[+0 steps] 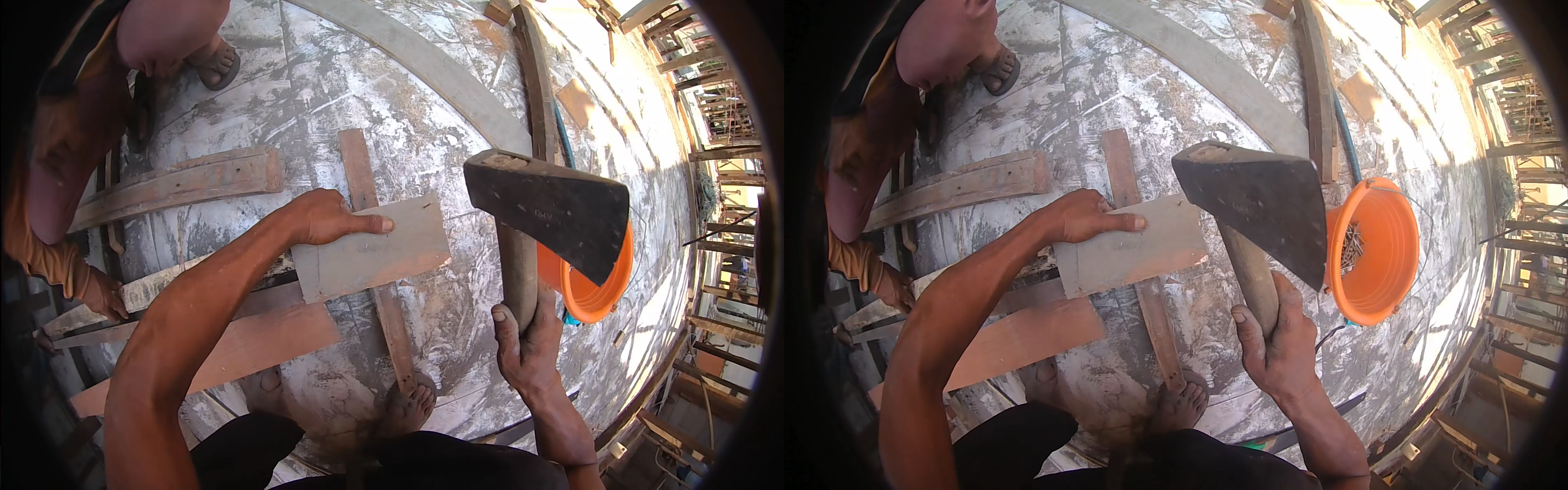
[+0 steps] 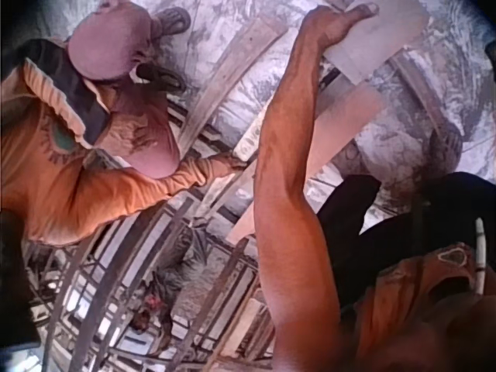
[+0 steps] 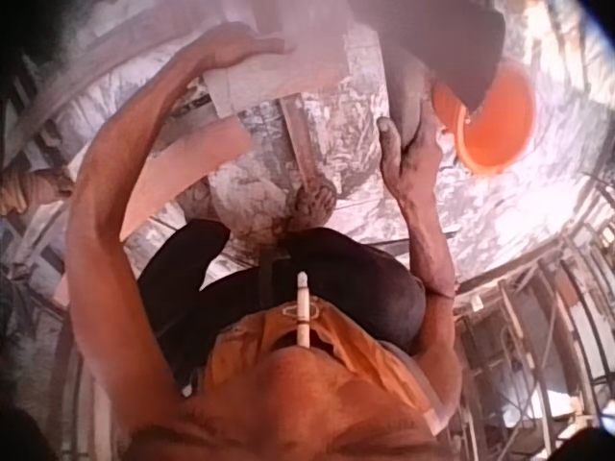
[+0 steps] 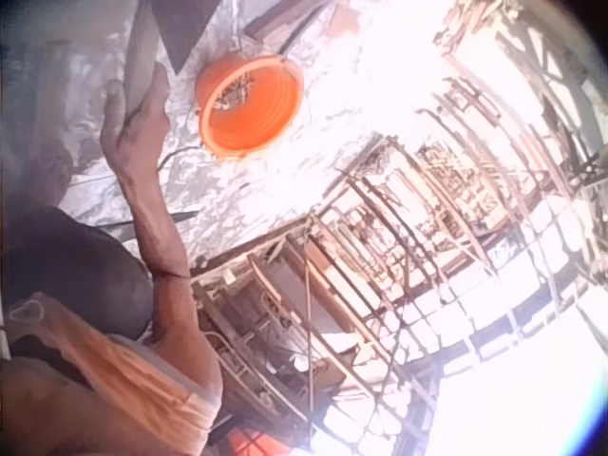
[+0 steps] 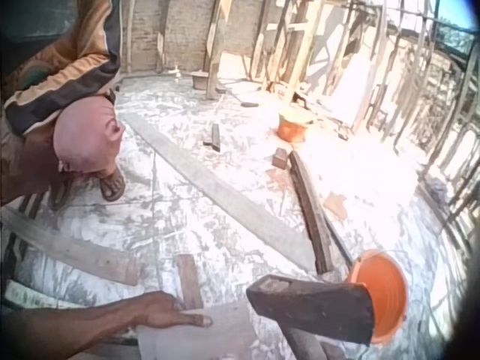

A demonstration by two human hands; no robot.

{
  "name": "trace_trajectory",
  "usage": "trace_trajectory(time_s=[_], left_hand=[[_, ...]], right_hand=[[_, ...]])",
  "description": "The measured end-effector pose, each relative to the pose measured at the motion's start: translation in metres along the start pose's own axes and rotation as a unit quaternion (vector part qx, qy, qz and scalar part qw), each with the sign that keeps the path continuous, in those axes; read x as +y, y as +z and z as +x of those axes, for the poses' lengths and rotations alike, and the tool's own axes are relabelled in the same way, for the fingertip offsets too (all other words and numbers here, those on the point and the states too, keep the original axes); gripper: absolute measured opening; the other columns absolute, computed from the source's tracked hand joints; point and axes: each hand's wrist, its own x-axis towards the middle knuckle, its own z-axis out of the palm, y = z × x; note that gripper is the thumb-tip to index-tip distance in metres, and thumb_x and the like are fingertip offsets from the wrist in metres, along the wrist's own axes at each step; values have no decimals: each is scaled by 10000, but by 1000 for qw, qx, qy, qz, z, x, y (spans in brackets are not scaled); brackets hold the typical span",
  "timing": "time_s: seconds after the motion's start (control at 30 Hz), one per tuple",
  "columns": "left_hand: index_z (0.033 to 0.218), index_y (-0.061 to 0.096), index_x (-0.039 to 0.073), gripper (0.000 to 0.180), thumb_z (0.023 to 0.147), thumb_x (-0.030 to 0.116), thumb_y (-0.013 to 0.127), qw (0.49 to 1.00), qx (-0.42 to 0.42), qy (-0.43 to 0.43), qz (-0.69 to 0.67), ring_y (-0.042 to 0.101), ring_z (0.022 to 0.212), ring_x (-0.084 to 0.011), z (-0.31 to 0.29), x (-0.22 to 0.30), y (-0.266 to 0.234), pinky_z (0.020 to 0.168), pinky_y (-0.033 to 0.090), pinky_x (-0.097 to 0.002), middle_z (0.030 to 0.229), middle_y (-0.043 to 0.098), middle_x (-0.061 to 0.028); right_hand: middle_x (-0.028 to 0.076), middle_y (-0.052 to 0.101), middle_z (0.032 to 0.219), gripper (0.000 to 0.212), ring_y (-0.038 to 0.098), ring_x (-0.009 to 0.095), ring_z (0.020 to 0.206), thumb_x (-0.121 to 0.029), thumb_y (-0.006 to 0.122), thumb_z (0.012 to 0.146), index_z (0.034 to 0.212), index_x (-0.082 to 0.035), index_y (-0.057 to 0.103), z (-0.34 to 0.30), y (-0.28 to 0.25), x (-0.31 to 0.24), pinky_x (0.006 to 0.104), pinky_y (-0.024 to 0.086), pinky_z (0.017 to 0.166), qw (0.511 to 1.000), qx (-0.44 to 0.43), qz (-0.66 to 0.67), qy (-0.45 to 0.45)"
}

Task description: The person aligns a curved wooden board against vertical studs, selects nails from an orange bucket, and uses an axe as a hammer to drive nails into the wood.

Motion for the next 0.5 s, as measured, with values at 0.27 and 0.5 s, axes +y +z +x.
trace_trajectory(time_s=[0.27, 0.5], left_hand=[[862, 795, -56, 1071, 650, 973, 583, 1000, 7, -13, 5, 725, 914, -386, -3, -5, 0, 806, 557, -463, 852, 712, -307], [892, 788, -75, 1093, 638, 971, 600, 998, 55, 17, 12, 727, 941, -393, 1, -6, 4, 808, 563, -464, 884, 712, -318]], right_hand=[[279, 693, 863, 499, 734, 429, 783, -172, 660, 982, 1391, -1, 433, 22, -4, -7, 458, 568, 662, 997, -57, -43, -18], [268, 695, 842, 525, 726, 445, 770, -181, 689, 967, 1383, 4, 428, 28, 7, 14, 465, 567, 662, 985, -126, -112, 29]])
